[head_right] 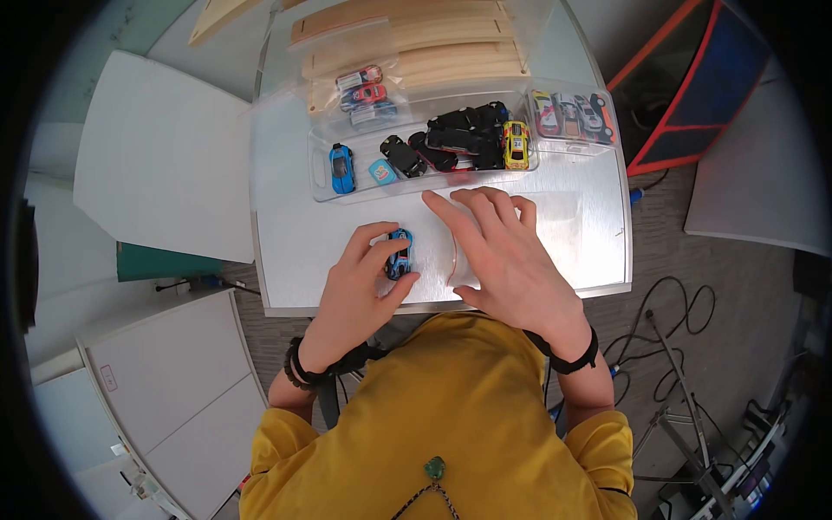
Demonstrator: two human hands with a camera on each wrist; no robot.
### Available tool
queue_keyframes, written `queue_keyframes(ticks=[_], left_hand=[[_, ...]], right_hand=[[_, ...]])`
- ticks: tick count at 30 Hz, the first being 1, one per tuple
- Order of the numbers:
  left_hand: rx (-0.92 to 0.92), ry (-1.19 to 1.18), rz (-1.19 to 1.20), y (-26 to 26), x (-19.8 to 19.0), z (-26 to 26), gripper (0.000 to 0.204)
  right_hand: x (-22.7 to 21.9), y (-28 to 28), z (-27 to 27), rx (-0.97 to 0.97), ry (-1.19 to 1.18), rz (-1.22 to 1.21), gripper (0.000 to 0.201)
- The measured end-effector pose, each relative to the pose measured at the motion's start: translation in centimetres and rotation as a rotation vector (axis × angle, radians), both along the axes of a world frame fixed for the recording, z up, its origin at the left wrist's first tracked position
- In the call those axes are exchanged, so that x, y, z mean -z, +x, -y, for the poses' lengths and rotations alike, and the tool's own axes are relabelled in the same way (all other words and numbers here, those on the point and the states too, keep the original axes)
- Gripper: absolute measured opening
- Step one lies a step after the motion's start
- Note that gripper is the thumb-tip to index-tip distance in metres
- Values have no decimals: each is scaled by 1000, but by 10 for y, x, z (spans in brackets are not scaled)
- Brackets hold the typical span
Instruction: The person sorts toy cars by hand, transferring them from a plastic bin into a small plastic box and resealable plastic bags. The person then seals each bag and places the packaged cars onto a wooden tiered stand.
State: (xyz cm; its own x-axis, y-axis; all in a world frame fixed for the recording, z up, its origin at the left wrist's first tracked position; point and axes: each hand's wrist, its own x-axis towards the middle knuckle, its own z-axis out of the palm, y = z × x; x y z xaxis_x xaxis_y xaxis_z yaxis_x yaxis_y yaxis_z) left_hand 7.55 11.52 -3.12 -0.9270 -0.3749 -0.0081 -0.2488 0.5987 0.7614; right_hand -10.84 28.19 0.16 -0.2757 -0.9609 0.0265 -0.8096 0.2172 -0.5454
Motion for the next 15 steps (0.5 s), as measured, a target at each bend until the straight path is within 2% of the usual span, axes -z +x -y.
queue_keyframes(ticks=[4, 15], left_hand=[[67, 45, 14, 6, -13, 3, 42], [179, -180, 74, 5, -12, 15, 50]], right_hand=[[0, 0, 0, -6, -4, 1, 116], [1, 0, -4, -8, 15, 4, 117]])
